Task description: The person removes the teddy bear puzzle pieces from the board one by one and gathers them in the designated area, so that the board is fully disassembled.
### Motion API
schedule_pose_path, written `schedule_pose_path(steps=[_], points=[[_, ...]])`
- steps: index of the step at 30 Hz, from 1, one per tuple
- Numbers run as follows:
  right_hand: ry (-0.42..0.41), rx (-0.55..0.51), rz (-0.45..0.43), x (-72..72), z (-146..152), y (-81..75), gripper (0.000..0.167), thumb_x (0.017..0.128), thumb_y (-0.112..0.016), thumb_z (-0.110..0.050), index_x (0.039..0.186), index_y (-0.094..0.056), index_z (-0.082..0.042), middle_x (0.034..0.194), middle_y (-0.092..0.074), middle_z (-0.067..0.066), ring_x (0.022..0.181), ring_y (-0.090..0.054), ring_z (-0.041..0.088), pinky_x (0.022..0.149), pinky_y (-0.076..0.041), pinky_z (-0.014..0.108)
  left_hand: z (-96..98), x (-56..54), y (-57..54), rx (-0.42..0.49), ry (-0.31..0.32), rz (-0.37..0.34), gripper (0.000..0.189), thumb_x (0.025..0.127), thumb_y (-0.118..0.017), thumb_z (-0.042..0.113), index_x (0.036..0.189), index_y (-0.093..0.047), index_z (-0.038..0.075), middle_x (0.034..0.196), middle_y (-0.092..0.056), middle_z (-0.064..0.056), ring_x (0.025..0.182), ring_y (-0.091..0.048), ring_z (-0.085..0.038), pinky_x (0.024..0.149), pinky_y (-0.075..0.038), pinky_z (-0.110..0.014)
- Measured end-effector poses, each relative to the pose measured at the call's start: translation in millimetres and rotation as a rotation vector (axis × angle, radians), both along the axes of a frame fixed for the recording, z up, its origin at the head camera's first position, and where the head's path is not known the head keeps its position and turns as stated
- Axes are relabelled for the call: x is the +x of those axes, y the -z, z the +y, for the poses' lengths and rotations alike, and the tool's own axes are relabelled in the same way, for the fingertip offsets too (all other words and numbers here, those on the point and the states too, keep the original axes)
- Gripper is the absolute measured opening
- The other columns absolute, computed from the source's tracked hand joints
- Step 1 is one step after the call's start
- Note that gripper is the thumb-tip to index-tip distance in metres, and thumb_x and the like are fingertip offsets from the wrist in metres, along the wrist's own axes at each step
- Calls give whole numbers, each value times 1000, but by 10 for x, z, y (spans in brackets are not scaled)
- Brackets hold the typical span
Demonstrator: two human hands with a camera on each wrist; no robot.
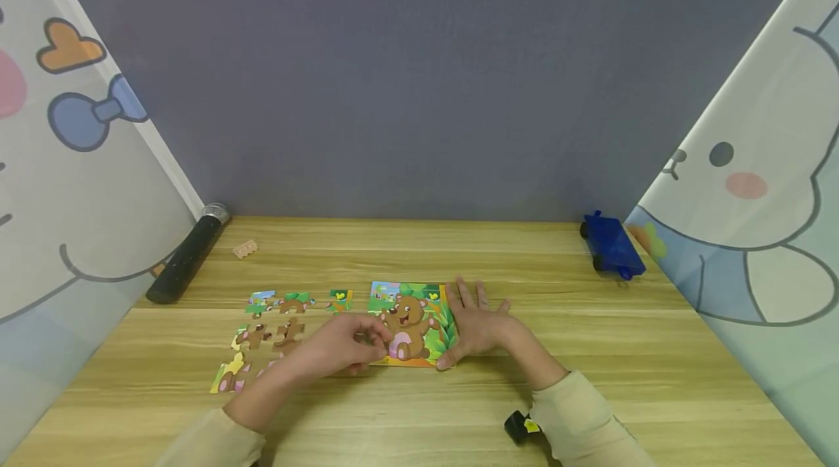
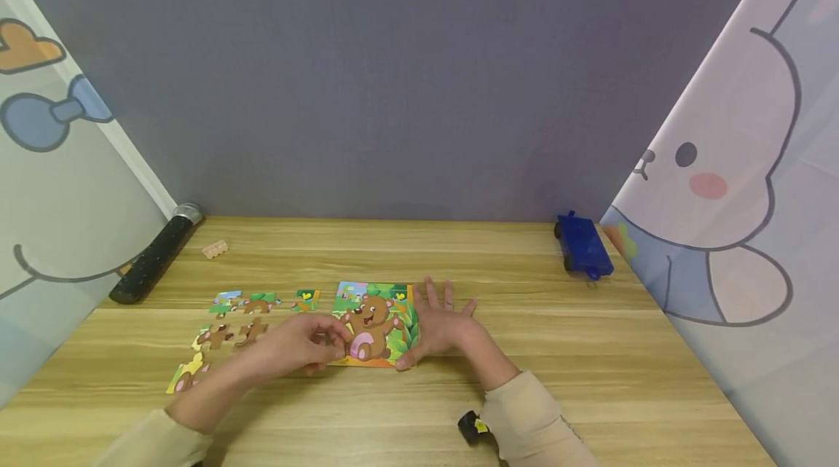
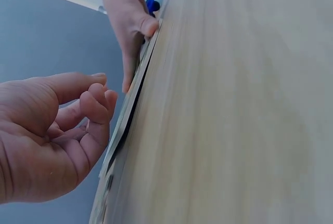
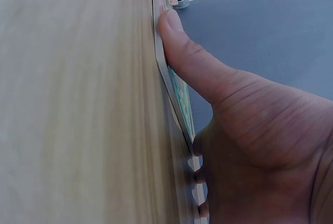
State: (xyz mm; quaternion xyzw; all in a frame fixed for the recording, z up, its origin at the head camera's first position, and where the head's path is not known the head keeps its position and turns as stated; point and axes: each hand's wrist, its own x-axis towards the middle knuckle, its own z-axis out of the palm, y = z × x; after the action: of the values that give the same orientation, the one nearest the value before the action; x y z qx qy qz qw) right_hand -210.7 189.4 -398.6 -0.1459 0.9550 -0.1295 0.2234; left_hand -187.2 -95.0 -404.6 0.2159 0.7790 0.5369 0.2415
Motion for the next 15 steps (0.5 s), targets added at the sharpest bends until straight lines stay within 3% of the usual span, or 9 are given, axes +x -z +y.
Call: schedule_pose_path(steps=[8, 15], points=[[3, 7, 5, -24, 1, 30, 139, 67, -82, -70, 162, -4, -5, 166, 10, 20, 148, 10, 51, 96, -3, 89, 212, -84, 46, 18, -10, -28, 27, 89, -78, 14, 112, -69, 3, 93, -64, -10, 64, -60, -19, 58, -56, -33], [3, 12, -1, -18, -1, 22, 139, 68, -81, -71, 162, -3, -5, 166, 11, 20, 148, 11, 50, 97, -2, 88, 362, -139, 124, 88, 20, -57, 29, 88, -71, 1, 117, -67, -2, 92, -64, -12, 65, -60, -18, 57, -54, -29]])
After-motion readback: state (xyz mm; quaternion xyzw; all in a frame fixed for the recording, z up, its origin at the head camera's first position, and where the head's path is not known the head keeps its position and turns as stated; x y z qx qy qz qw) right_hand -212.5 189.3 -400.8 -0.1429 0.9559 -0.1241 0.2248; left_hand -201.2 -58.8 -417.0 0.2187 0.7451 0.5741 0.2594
